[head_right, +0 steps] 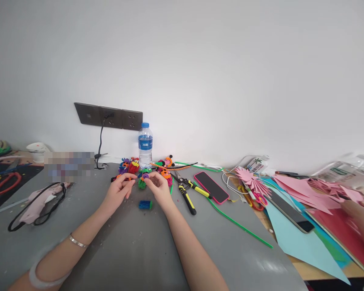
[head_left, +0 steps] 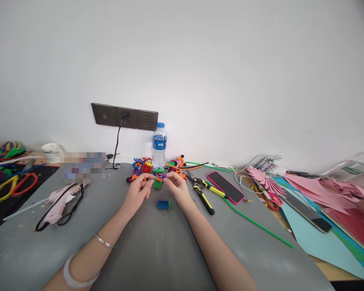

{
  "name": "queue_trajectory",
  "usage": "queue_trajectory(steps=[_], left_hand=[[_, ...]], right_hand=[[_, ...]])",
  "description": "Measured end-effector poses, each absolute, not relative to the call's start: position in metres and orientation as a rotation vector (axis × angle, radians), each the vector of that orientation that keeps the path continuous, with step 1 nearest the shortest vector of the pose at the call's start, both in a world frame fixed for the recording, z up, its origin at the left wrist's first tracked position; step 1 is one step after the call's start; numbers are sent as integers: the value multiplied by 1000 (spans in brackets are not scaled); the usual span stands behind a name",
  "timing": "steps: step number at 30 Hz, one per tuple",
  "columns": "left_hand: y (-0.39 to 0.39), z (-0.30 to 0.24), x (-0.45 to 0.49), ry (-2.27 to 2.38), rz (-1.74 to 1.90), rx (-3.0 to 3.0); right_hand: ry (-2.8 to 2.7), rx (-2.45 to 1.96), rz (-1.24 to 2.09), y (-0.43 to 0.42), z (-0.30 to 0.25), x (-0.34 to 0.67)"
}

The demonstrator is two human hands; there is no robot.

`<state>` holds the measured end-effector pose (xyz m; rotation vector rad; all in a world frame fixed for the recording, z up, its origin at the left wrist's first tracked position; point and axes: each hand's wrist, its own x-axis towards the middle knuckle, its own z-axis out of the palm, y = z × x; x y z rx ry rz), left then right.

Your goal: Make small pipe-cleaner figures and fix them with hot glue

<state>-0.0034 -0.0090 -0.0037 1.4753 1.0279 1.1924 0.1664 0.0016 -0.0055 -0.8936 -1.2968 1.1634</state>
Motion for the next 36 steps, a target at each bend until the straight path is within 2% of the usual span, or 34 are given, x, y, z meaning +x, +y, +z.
queue_trajectory(steps=[10, 31, 36], left_hand=[[-4, -7, -5, 1110, 1283, 1547], [-5, -7, -8, 1190, 1200, 1396], [-4, -8, -5, 1111, 1312, 1346]], right_hand=[[-1280, -930, 1153, 0, -3, 167], [-1251, -955, 1154, 2, -6, 167], [-1248, -957, 1162, 1, -4, 167]])
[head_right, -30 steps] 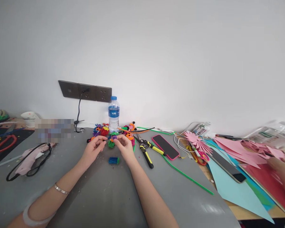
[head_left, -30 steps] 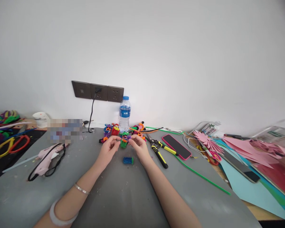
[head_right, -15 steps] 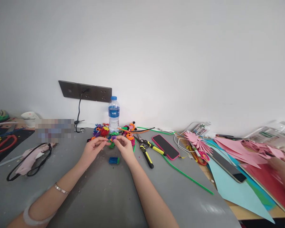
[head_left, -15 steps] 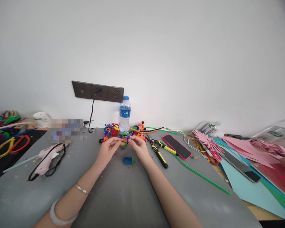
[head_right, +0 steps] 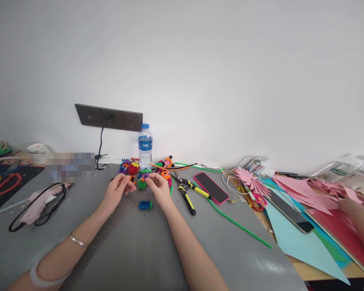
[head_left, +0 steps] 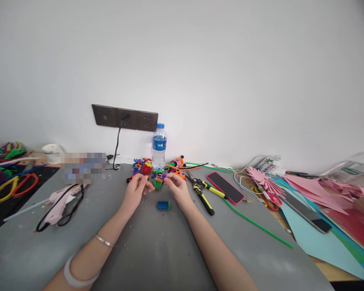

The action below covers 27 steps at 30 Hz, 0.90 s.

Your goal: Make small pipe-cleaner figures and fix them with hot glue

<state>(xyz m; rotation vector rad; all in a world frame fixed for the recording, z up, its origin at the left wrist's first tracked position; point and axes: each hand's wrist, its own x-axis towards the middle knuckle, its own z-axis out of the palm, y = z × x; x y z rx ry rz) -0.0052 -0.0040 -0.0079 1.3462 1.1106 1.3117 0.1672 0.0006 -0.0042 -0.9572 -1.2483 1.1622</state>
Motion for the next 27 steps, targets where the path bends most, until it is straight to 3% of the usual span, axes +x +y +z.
queue_trajectory(steps=[27], left_hand=[[0, -10, -11, 1210, 1368, 1342]], right_hand=[[-965, -961, 981, 8, -10, 173]])
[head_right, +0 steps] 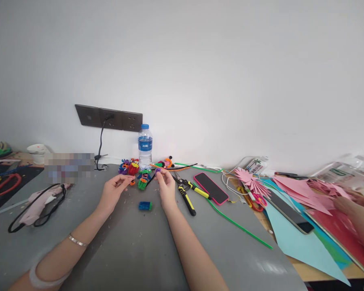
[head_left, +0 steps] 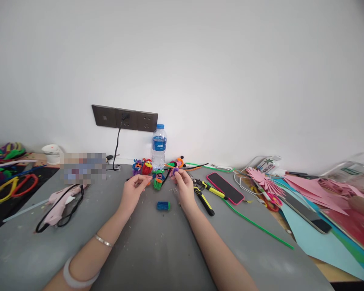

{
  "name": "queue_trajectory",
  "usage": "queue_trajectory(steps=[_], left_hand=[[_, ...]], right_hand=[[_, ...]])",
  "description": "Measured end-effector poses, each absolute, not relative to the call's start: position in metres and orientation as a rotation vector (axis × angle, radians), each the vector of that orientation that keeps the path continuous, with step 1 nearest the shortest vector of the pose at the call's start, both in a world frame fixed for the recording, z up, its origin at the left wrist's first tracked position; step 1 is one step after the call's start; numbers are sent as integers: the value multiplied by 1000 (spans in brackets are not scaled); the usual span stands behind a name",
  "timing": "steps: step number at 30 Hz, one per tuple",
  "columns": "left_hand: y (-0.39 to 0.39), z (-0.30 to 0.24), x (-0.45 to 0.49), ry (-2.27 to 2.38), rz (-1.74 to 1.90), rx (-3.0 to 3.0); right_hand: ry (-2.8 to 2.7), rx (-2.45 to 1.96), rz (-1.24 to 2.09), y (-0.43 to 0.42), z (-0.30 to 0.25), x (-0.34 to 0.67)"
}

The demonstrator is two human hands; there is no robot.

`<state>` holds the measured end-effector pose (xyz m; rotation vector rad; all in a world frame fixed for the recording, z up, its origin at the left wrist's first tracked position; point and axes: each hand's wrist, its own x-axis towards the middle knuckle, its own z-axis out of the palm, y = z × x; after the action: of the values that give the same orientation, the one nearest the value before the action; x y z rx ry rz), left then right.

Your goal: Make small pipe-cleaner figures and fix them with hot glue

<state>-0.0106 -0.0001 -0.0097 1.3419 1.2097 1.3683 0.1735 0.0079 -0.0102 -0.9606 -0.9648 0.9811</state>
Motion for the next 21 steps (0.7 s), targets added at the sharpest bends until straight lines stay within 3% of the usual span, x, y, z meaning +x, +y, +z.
queue_trajectory(steps=[6, 13, 21], left_hand=[[-2, -3, -9, 1193, 1340, 1185], [8, 6, -21, 949, 1581, 587], [20, 5, -44, 993, 1795, 417]], right_hand=[[-775, -904, 957, 12, -9, 179], [-502, -802, 837, 24, -3, 210], [-372, -859, 744, 28, -1, 234]])
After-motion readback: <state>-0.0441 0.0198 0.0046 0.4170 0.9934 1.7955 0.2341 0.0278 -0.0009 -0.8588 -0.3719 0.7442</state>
